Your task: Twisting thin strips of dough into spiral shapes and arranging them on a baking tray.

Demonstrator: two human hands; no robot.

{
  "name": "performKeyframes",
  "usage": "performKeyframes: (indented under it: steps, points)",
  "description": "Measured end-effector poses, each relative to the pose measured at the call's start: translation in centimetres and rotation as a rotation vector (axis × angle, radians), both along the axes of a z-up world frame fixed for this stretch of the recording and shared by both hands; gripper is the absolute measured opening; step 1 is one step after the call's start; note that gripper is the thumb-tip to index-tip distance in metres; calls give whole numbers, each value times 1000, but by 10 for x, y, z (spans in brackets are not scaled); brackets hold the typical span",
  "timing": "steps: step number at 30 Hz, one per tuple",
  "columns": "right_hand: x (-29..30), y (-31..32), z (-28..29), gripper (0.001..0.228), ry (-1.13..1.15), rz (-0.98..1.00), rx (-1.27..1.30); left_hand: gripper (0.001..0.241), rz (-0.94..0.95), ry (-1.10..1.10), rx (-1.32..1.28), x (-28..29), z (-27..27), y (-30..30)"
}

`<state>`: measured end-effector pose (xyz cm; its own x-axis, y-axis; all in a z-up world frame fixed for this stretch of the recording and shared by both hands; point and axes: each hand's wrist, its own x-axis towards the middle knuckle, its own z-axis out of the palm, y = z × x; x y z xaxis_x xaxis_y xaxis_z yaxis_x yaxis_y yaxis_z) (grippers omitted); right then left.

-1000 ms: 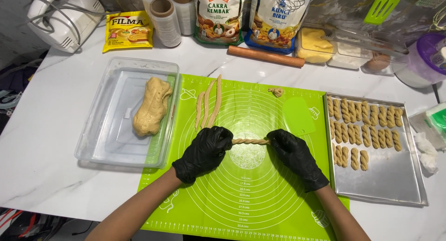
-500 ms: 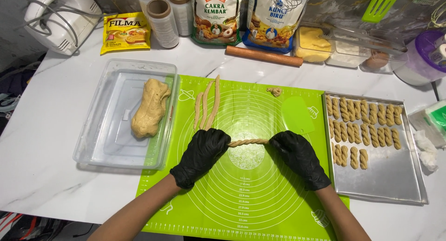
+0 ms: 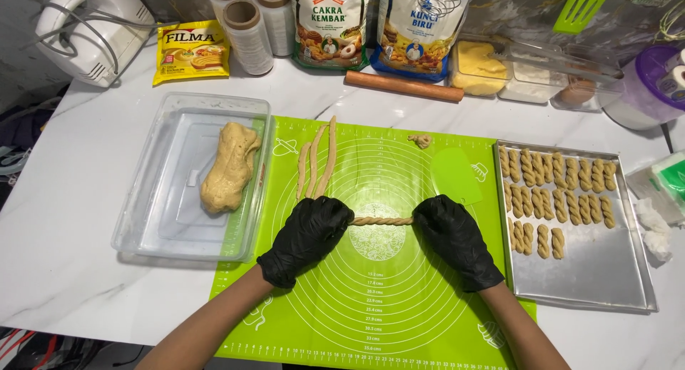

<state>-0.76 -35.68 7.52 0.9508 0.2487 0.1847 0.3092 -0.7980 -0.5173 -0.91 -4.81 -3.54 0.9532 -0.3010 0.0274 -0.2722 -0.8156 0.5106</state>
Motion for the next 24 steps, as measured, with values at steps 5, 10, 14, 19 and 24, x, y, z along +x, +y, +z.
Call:
performKeyframes:
  steps: [5,10,14,19,24]
  points:
    - [0,-6,17,19,16,122,-35,38,-151,-485,124,11,9,17]
    - [0,-8,12,20,-5,132,-98,46,-145,-66,-377,-13,90,9]
    - [-1,-9,16,23,-36,166,-134,52,-216,130,-358,-10,119,9]
    - [0,-14,-1,27,-38,151,-114,44,-230,-204,-146,-1,57,17]
    - [0,-5,10,29,-94,159,-138,40,-114,-407,-17,1,41,3]
